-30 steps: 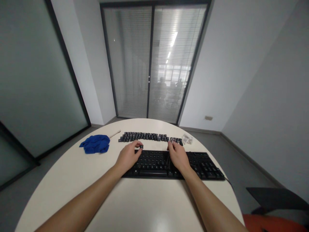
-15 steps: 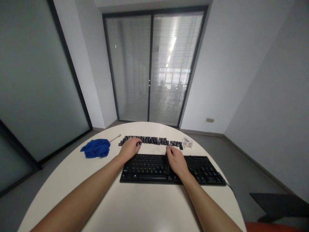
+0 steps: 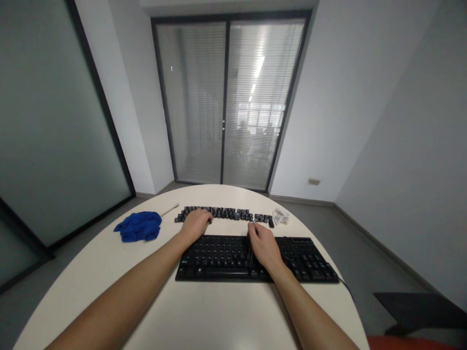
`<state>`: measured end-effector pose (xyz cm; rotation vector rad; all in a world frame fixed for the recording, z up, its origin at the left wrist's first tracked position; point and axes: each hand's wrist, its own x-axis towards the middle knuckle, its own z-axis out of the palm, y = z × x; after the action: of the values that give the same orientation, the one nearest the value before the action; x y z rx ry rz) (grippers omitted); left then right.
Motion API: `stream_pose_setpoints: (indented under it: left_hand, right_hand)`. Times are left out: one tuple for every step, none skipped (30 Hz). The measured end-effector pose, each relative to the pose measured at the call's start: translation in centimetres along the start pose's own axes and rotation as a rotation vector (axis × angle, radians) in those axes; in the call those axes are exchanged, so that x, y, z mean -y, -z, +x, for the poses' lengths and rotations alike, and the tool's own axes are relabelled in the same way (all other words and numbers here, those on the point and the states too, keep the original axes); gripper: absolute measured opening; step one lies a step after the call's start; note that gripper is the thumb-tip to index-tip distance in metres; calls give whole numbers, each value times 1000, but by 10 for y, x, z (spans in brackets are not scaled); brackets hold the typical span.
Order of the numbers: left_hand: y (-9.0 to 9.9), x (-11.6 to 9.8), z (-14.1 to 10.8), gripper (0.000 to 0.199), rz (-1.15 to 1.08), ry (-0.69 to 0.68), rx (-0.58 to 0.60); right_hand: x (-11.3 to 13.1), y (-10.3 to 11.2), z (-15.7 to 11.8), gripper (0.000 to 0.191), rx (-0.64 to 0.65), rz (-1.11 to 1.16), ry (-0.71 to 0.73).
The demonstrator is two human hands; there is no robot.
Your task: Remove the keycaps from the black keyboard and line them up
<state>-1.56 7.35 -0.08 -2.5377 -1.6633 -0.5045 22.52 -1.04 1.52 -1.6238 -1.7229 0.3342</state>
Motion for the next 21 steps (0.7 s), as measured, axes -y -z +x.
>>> stream_pose_setpoints:
  left_hand:
    - [0, 0, 0, 21, 2, -4, 3]
    - [-1, -1, 1, 20, 2, -6, 5]
    - [-1, -1, 1, 19, 0, -5, 5]
    - [-1, -1, 1, 18, -3, -2, 4]
    - [-1, -1, 1, 17, -7, 4, 1]
    - [-1, -1, 1, 17, -13, 13, -3]
    - [-1, -1, 1, 16, -20, 25, -6]
    - [-1, -1, 1, 17, -27, 38, -8]
    - [-1, 0, 0, 18, -33, 51, -8]
    - [-1, 1, 0, 19, -38, 63, -6]
    - [-1, 2, 0, 21, -42, 72, -3]
    - [-1, 3, 0, 22, -42, 78, 1]
    - [-1, 5, -1, 22, -40, 82, 5]
    - [-1, 5, -2, 22, -36, 82, 8]
    - [0, 6, -2, 22, -31, 78, 10]
    - [0, 6, -3, 22, -25, 71, 10]
    - [0, 7, -4, 23, -19, 62, 7]
    - [1, 6, -4, 24, -13, 49, 2]
    - [2, 6, -5, 24, -7, 34, -5]
    - [3, 6, -5, 25, -2, 18, -11]
    - [4, 7, -5, 26, 2, 2, -17]
  right_hand:
    - [0, 0, 0, 43, -1, 2, 0]
    - [-1, 0, 0, 43, -3, 5, 2]
    - [-1, 0, 0, 43, -7, 7, 5]
    - [-1, 0, 0, 44, -10, 7, 7]
    - [-1, 0, 0, 44, -12, 7, 9]
    - [-1, 0, 0, 44, -14, 7, 11]
    - [-1, 0, 0, 44, -15, 7, 11]
    - [0, 0, 0, 44, -14, 7, 13]
    - [0, 0, 0, 43, -13, 10, 15]
    - [0, 0, 0, 43, -14, 13, 18]
    - [0, 0, 0, 43, -13, 16, 19]
    - [0, 0, 0, 43, -12, 17, 18]
    - [-1, 0, 0, 43, -12, 17, 16]
    - [-1, 0, 0, 44, -12, 16, 13]
    - [-1, 0, 0, 44, -13, 16, 12]
    - [-1, 0, 0, 45, -14, 16, 13]
    - [0, 0, 0, 45, -17, 16, 17]
    - [0, 0, 0, 45, -18, 16, 20]
    - [0, 1, 0, 45, -18, 16, 23]
    - [1, 1, 0, 45, -16, 15, 23]
    - [1, 1, 0, 45, -14, 13, 21]
